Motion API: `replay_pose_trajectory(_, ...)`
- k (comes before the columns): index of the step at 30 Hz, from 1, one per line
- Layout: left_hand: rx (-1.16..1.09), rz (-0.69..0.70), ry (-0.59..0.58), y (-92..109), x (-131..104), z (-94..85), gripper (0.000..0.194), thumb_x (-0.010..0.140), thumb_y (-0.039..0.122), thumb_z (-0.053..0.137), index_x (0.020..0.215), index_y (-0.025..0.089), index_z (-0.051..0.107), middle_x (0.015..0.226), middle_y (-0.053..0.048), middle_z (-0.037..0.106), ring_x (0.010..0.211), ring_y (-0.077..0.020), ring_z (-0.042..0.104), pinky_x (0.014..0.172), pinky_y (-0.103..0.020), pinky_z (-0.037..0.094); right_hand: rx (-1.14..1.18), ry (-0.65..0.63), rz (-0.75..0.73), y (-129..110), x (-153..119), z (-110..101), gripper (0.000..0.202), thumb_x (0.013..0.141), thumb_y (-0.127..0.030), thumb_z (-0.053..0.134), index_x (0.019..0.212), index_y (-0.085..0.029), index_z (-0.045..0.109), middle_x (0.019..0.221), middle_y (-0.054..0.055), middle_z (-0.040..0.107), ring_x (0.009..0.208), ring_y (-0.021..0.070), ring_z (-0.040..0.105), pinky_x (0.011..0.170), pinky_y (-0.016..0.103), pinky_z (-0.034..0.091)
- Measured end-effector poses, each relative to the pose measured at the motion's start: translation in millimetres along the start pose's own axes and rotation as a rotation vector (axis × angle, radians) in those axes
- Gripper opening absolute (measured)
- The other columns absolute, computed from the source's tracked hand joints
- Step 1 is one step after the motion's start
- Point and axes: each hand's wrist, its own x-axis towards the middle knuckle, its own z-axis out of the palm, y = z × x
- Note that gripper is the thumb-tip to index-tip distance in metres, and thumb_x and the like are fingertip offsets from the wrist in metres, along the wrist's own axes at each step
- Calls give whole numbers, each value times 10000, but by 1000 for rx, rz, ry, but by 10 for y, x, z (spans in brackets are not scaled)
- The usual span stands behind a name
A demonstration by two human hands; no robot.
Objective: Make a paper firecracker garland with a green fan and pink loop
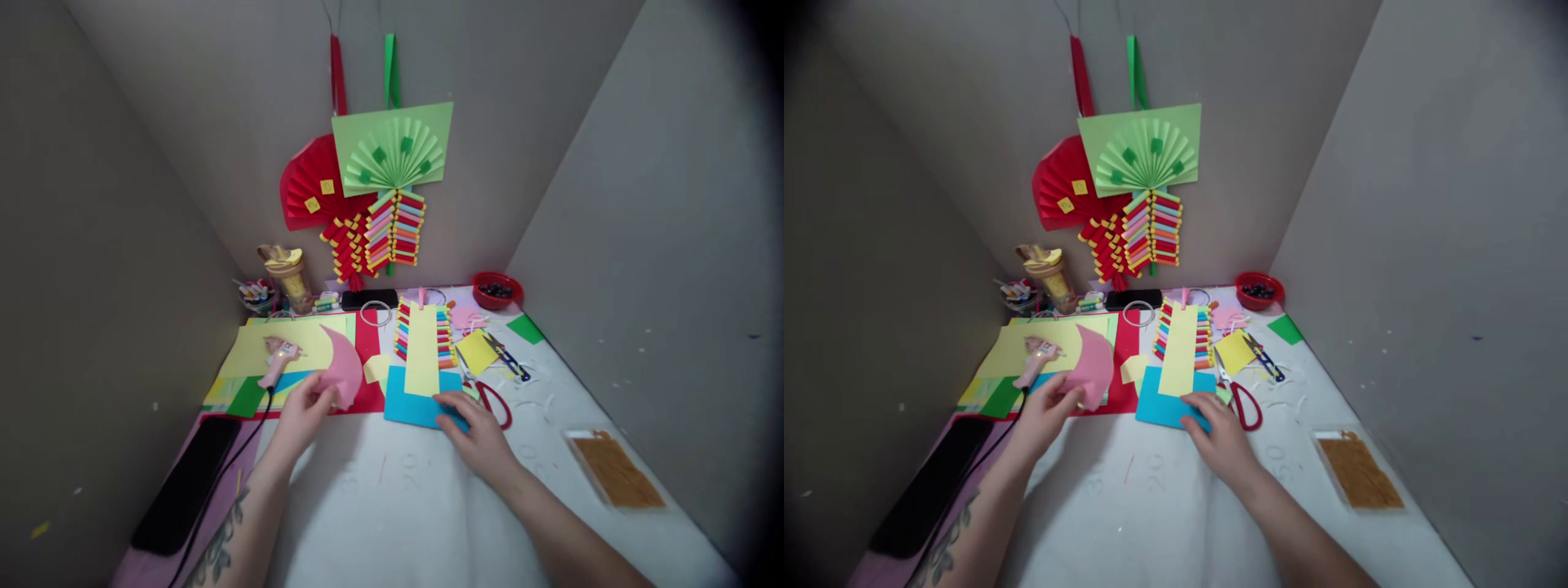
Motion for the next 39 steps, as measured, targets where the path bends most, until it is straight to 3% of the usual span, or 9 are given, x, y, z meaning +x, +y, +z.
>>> replay_pose_trajectory(6,-192,-81,-532,60,-557,3,212,782,349,579,788,146,643,717,-34,611,637,-140,551,587,-232,432,814,-190,410,-289,-57,130,685,719,-495,668,1287,-286,346,1313,139,470,960,240,624,769,410,519)
replay_pose_trajectory(12,-252,-102,-693,139,-635,220,422,730,332,652,1116,169,603,1040,-86,646,938,-227,595,785,-293,468,728,-47,365,-508,-16,175,574,686,-307,708,1164,-241,398,921,40,650,801,178,633,725,331,500)
replay_pose_trajectory(14,-261,-104,-655,164,-625,340,461,744,319,632,1177,173,574,1095,-89,639,999,-246,585,835,-318,460,566,-75,264,-514,2,133,565,736,-304,646,1220,-239,361,929,42,645,801,172,629,728,323,493)
replay_pose_trajectory(17,-164,-117,-478,122,-566,451,414,764,329,587,1139,155,600,1030,-89,670,929,-259,614,801,-346,473,-50,11,190,-441,24,-66,458,798,-305,566,1223,-211,421,949,67,626,805,187,611,707,313,469)
replay_pose_trajectory(20,-118,-137,-250,1,-477,448,399,732,349,609,1069,136,627,1016,-98,677,911,-269,621,774,-348,479,-727,73,282,-276,28,-346,179,860,-296,486,955,-179,584,955,121,619,922,248,590,750,337,430)
replay_pose_trajectory(23,-252,-232,-193,-96,-422,415,477,713,382,631,1105,113,593,1008,-114,679,870,-263,638,710,-329,494,-941,-46,408,-111,21,-524,209,863,-339,493,911,-161,592,919,136,639,875,246,613,684,306,419)
replay_pose_trajectory(32,-374,-270,-126,-26,-430,322,761,712,324,645,1381,189,309,1018,-96,654,722,-181,649,604,-271,511,-831,-128,625,-46,113,-702,407,715,-574,566,723,-170,611,732,110,661,666,221,617,527,264,349)
replay_pose_trajectory(35,-360,-174,16,47,-359,162,857,722,322,639,1442,244,180,1027,-85,642,701,-162,641,578,-252,508,-477,7,668,-27,99,-916,407,730,-570,526,658,-171,564,581,49,594,523,159,531,468,247,312)
replay_pose_trajectory(39,-400,24,139,379,-185,-16,830,735,311,630,1443,270,198,1187,-103,586,895,-196,636,703,-273,529,123,40,497,-200,192,-1010,366,699,-509,580,776,-154,533,616,16,553,509,121,475,451,228,319)
